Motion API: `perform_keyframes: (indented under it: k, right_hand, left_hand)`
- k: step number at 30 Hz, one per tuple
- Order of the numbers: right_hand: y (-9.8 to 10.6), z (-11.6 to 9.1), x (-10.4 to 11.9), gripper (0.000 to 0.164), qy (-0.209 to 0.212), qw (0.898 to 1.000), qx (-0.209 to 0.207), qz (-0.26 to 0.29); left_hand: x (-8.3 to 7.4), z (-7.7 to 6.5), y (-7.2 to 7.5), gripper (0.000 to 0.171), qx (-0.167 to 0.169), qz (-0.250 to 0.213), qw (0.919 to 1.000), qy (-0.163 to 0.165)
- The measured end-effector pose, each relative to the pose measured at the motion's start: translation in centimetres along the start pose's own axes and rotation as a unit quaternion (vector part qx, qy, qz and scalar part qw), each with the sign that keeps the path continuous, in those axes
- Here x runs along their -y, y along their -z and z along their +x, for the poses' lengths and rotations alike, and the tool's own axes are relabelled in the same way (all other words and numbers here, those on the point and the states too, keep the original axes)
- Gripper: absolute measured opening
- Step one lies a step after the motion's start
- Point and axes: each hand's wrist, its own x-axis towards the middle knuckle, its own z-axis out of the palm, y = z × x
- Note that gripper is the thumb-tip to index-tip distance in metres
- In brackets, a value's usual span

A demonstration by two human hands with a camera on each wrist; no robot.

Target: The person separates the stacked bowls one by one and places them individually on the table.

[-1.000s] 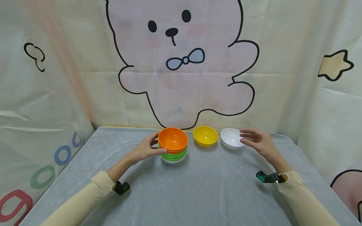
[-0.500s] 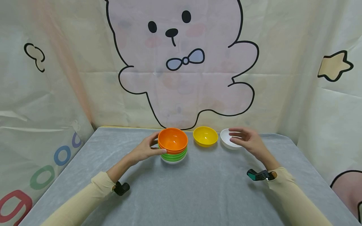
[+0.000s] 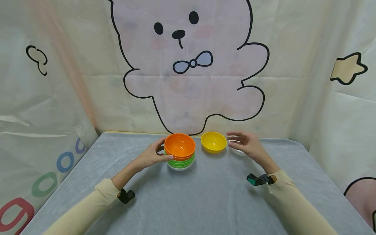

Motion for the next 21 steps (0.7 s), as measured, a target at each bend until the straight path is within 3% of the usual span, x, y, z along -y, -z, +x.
perform_keyframes:
  k: [21]
  right_hand:
    - [-4.5,2.5,0.3,0.044,0.009,0.998,0.053,0.046]
  left_hand:
    - [0.2,0.1,0.1,0.079,-0.01,0.004,0.9999,0.008]
